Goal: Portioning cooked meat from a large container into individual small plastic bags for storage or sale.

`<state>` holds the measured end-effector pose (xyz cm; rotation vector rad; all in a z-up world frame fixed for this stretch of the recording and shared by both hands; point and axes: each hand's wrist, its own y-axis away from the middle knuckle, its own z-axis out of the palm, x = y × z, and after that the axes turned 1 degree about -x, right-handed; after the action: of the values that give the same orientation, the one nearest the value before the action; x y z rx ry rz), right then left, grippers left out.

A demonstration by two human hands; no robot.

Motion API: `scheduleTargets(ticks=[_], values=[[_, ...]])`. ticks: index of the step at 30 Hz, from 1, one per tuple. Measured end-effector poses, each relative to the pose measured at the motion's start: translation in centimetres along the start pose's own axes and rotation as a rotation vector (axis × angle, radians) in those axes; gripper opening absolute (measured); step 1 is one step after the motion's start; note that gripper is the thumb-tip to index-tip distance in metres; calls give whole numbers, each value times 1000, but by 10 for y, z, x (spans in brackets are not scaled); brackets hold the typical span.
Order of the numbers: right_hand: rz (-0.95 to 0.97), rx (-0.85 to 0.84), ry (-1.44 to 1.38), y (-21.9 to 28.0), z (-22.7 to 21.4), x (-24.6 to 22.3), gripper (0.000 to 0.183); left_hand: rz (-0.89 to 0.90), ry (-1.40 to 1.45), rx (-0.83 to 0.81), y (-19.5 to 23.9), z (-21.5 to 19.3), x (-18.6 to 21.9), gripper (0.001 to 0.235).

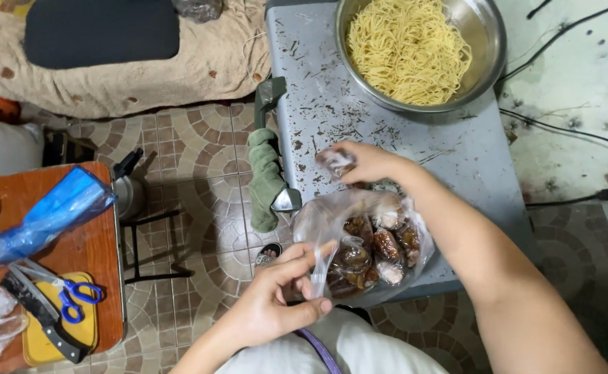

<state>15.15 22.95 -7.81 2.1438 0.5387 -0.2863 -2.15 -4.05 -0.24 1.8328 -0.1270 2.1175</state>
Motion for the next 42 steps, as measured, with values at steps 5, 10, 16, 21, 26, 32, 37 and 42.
scheduleTargets(ticks=[5, 10, 16, 21, 26, 32, 37, 42], values=[[-151, 212, -747, 29, -15, 64, 82, 17, -5, -72, -6, -6, -1, 78], [-744, 303, -1289, 103, -12, 93, 73, -53, 172, -98, -10, -12, 4, 80], [-1240, 85, -748, 177, -3, 14, 67, 64, 285, -116, -18, -13, -5, 79], [-319, 86, -94, 174, 23, -1, 74, 81, 271, -114, -20, -16, -5, 76], [-227, 246, -185, 197, 36, -4, 86, 81, 335, -152, -21, -21, -4, 74], [393, 695, -472, 214, 48, -3, 71, 66, 365, -175, -23, -25, -4, 74], [455, 698, -851, 192, 61, 15, 39, 58, 228, -142, -30, -35, -12, 77], [69, 1080, -1082, 190, 78, 18, 13, 68, 270, -43, -38, -33, -2, 72]])
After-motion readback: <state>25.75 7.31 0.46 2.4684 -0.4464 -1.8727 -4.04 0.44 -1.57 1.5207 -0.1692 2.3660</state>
